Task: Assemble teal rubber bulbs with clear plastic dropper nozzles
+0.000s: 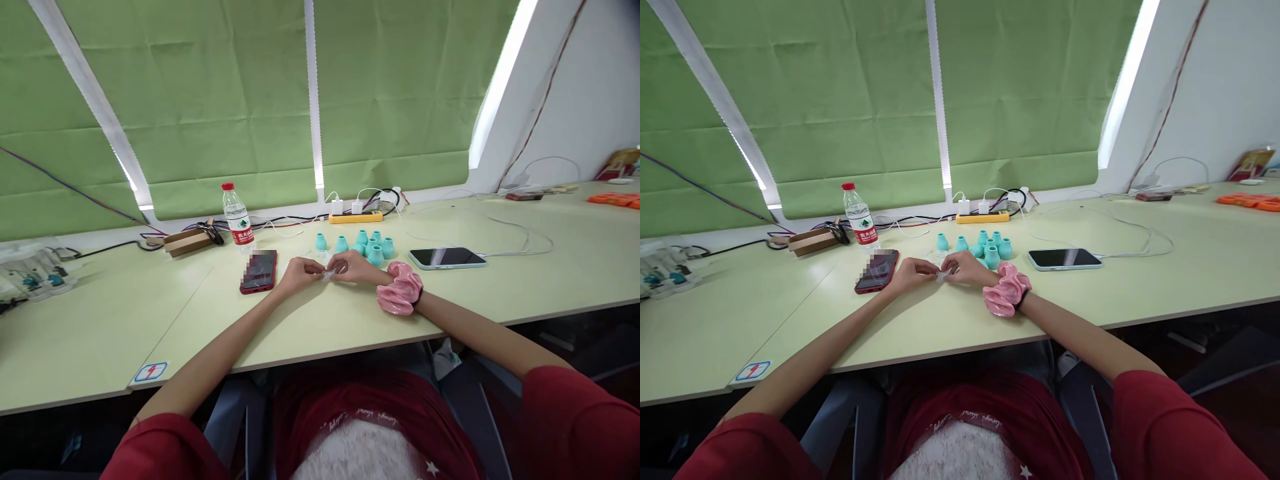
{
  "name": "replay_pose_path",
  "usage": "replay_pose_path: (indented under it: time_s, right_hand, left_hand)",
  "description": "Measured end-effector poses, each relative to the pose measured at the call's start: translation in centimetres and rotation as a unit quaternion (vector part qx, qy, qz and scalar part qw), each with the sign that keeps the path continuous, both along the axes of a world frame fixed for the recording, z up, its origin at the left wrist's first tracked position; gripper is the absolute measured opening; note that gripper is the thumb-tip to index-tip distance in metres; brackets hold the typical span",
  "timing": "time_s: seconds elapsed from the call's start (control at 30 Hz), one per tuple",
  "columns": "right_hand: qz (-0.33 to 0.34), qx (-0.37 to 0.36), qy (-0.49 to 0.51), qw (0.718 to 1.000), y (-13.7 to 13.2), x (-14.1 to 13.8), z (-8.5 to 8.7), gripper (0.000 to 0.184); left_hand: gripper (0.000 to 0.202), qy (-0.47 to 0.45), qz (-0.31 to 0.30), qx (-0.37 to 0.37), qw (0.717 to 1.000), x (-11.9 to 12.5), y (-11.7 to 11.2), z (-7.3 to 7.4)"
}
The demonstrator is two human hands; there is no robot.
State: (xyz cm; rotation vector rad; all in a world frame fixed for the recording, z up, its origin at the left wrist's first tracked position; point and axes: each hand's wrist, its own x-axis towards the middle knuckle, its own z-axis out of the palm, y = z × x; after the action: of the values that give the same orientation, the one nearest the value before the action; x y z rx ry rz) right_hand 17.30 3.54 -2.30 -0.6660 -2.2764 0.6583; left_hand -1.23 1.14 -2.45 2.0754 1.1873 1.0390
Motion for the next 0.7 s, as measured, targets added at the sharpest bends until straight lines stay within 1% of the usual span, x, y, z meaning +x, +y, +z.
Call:
replay_pose_path:
  time_s: [0.13, 0.23, 0.5, 0.7]
  right_hand:
    - [-0.014, 0.016, -0.018, 1.0, -0.18, -0.06, 0.19, 0.018]
    - [-0.008, 0.009, -0.023, 1.0, -0.22, -0.09, 0.21, 0.018]
    - [0.005, 0.009, -0.024, 1.0, -0.18, 0.03, 0.28, 0.019]
    - [0.014, 0.004, -0.016, 1.0, -0.3, -0.04, 0.36, 0.023]
  left_hand:
    - [0.018, 0.008, -0.007, 0.015, 1.0, -0.01, -0.24, 0.21]
    - [0.02, 0.011, -0.011, 0.017, 1.0, -0.02, -0.29, 0.25]
    - [0.025, -0.015, -0.02, -0.005, 1.0, -0.01, -0.1, -0.03]
    - [0.022, 0.016, -0.031, 0.037, 0.999, 0.11, -0.38, 0.12]
